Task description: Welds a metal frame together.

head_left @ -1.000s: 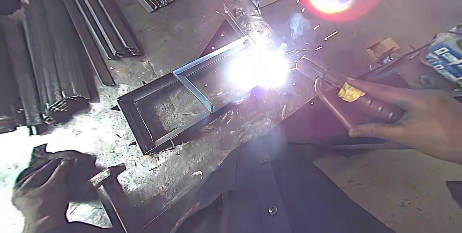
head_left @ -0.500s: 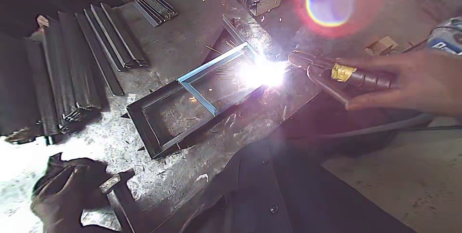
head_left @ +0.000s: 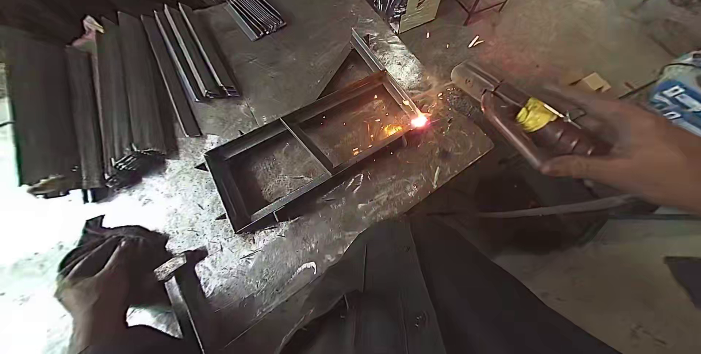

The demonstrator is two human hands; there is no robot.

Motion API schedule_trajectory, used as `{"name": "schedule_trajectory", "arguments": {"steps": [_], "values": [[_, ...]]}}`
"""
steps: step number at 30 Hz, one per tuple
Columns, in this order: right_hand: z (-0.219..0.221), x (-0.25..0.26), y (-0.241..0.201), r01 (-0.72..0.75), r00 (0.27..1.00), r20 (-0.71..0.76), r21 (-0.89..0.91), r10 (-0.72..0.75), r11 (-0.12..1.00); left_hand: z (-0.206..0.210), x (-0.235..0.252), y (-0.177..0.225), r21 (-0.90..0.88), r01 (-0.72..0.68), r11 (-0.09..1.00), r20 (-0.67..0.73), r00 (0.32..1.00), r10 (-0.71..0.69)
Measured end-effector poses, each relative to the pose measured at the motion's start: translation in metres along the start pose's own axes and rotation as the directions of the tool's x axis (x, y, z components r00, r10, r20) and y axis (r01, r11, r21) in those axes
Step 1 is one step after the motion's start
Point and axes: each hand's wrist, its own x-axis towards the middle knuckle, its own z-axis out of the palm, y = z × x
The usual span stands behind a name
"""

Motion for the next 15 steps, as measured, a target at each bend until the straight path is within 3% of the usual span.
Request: {"name": "schedule_trajectory", "arguments": {"steps": [3, 5, 8, 11, 15], "values": [[0.035, -0.004, 0.021, 0.055, 0.998, -0.028, 0.244, -0.049, 0.968, -0.001, -0.019, 0.029, 0.005, 0.022, 1.000, 0.004, 1.000, -0.022], [0.062, -0.002, 0.032, 0.136, 0.989, -0.094, 0.264, -0.115, 0.955, -0.001, -0.025, 0.045, 0.042, 0.032, 0.999, 0.009, 0.999, -0.033], [0.102, 0.008, 0.046, 0.284, 0.945, -0.168, 0.002, -0.280, 0.959, -0.003, -0.017, 0.033, 0.031, 0.015, 0.999, 0.024, 1.000, -0.016], [0.131, 0.024, 0.053, 0.398, 0.867, -0.187, -0.300, -0.462, 0.867, -0.007, -0.014, 0.028, 0.024, 0.016, 1.000, 0.046, 0.999, -0.017], [0.144, 0.047, 0.055, 0.406, 0.855, -0.123, -0.447, -0.504, 0.797, -0.010, -0.031, 0.042, 0.104, 0.065, 0.992, 0.089, 0.993, -0.075]]}}
